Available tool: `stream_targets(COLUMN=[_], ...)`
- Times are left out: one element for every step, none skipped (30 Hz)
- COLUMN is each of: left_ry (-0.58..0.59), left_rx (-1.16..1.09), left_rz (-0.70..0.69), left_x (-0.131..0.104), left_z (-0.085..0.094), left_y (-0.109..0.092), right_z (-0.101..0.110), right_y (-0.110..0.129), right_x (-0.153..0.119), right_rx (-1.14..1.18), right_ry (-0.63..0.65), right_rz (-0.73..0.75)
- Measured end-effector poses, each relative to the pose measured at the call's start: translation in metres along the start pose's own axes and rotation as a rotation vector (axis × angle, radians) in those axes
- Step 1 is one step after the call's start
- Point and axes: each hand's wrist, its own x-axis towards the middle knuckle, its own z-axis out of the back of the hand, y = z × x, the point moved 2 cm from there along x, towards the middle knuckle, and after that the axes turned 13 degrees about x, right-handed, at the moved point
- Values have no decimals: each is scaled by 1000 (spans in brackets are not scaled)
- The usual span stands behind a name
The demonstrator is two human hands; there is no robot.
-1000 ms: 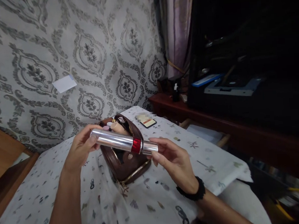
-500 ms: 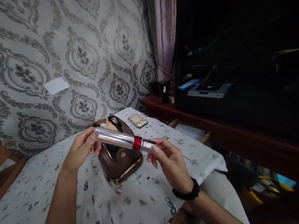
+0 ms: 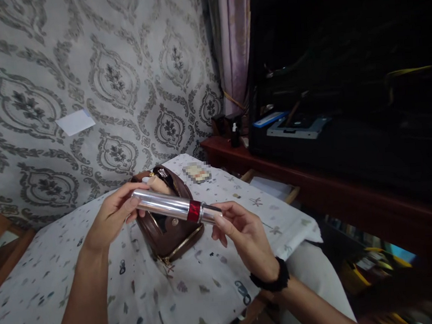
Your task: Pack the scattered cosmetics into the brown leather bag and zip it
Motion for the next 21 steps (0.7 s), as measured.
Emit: stream_targets(left_ry=[-10, -21, -33, -49, -70, -98, -136, -183, -232, -282, -327, -364, -390, -409, -423, -438, -451, -464, -477, -489, -498], left_rx=[-12, -27, -43, -62, -84, -108, -132, -156, -176, -190, -198, -199, -191, -172, -136, -78, -1, 81, 158, 221, 263], left_rz=[-5, -13, -23, -33, -41, -46, -47, -47, -44, -37, -29, -21, -12, -6, -6, -11, -17, -21, -18, -10, 2], left_x=[0, 0, 1, 1, 2, 4, 5, 7, 9, 11, 12, 13, 14, 14, 14, 14, 14, 14, 14, 14, 14], left_z=[1, 1, 1, 0, -1, -3, -4, -6, -8, -8, -9, -9, -8, -7, -5, -3, -2, 0, 1, 2, 2], left_y=[2, 4, 5, 6, 6, 5, 4, 4, 3, 3, 4, 5, 7, 9, 12, 15, 17, 19, 21, 23, 25], right_z=[0, -1, -2, -2, -3, -4, -5, -7, -9, -11, -14, -16, -19, -22, -24, -27, -30, -32, -35, -38, -40], right_y=[1, 1, 1, 1, 1, 1, 0, 0, 0, 0, -1, -1, -2, -3, -5, -7, -9, -11, -13, -15, -16], right_x=[-1, -1, -1, 0, 2, 3, 5, 8, 10, 12, 14, 16, 18, 20, 21, 23, 25, 26, 27, 29, 30], right_rx=[-4, -4, 1, 11, 22, 33, 42, 49, 56, 58, 56, 52, 46, 37, 28, 16, 0, -22, -55, -100, -156], right_ry=[10, 21, 28, 32, 31, 29, 27, 27, 29, 32, 33, 31, 29, 25, 22, 21, 23, 26, 31, 37, 47], right_rz=[-10, -16, -18, -16, -11, -6, 0, 8, 16, 24, 28, 30, 33, 35, 43, 57, 79, 109, 141, 177, 216])
